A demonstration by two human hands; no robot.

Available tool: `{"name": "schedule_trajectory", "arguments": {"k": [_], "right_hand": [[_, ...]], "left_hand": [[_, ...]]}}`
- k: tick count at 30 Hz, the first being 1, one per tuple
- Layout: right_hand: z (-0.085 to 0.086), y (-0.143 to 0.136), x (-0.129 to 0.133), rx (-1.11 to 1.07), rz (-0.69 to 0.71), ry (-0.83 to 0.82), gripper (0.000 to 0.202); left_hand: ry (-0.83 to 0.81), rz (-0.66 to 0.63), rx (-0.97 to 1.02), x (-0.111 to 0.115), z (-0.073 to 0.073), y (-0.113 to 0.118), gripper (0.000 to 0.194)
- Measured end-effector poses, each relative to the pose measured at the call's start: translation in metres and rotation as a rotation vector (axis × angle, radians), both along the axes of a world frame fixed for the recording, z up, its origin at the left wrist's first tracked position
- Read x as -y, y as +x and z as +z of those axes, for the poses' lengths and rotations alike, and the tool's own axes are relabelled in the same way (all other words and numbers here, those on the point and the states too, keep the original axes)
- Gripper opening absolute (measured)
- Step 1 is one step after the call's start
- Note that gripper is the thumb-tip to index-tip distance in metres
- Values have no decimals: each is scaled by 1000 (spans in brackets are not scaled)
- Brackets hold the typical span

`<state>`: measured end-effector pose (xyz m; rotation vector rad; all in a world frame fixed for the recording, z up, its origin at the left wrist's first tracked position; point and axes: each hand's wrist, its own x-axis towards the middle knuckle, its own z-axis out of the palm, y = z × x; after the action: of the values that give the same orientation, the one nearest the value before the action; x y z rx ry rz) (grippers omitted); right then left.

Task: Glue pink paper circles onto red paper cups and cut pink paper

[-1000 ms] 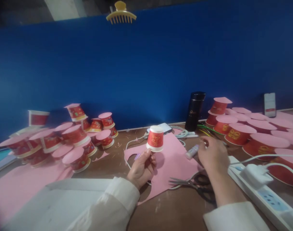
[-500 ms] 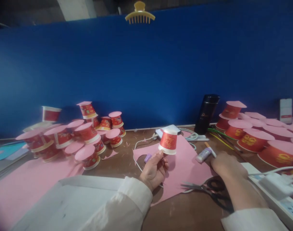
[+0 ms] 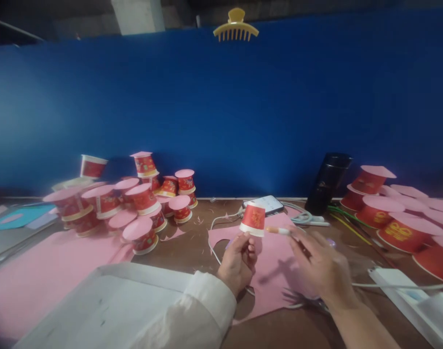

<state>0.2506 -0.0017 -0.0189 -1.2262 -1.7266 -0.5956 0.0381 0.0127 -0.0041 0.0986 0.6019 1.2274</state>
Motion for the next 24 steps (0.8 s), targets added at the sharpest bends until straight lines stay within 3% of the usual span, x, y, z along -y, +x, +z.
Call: {"name": "schedule_trajectory", "arguments": {"k": [5, 9, 15, 24], "right_hand": [[-8, -19, 4, 70, 103, -46, 29], [-2, -30, 8, 28, 133, -52, 32], [7, -44, 15, -145, 282, -157, 34], [-9, -63, 19, -465, 380, -291, 12]], "left_hand": [[43, 33, -35, 0, -5, 3, 29], [126, 40, -103, -2, -15, 8, 31], [229, 98, -206, -5, -25, 14, 35], [254, 73, -586, 3, -25, 14, 35]]}}
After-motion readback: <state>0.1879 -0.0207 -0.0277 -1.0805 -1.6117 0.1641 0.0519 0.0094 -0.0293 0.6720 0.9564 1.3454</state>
